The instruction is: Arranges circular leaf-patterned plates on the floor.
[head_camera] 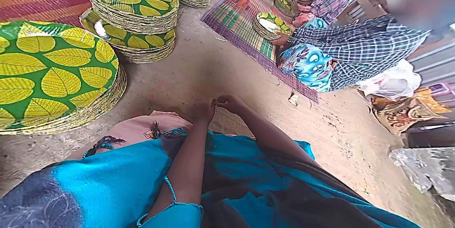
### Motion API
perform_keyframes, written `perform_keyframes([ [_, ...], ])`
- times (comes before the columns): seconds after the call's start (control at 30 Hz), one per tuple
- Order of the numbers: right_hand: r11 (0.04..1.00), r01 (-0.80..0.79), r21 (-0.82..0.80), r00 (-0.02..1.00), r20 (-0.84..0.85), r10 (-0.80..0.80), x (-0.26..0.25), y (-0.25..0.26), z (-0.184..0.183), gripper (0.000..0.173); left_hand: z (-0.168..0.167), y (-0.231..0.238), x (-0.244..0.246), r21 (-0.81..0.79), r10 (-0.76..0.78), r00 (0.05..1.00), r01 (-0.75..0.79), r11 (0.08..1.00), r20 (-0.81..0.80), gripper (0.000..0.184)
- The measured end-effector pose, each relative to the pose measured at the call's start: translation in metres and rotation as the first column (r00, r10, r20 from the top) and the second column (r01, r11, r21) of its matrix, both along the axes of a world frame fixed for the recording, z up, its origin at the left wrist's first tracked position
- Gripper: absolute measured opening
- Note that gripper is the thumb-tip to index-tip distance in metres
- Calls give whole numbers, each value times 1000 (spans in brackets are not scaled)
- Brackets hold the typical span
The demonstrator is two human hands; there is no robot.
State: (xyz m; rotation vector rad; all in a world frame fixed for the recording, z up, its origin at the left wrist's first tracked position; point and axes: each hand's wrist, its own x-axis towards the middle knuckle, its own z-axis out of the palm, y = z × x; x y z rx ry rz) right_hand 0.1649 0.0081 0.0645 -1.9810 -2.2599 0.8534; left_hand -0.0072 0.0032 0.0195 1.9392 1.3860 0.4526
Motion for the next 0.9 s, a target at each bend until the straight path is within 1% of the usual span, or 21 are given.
perform_keyframes([
  [0.27,1000,21,7,1000,15,-21,-2,-2,2,29,0,0,0,3,-2,1000,2,1000,-3,32],
  [0.5,998,-16,54,999,37,14,0,-1,-1,27,-1,-2,1,26,8,1000,-7,1000,-18,34],
  [0.67,995,-43,94,998,42,39,2,0,-5,25,-2,-2,1,31,4,999,-3,1000,-34,37],
  [0.9,985,-90,151,993,89,77,5,1,-11,23,-9,-1,3,82,3,1000,-2,997,-12,36],
])
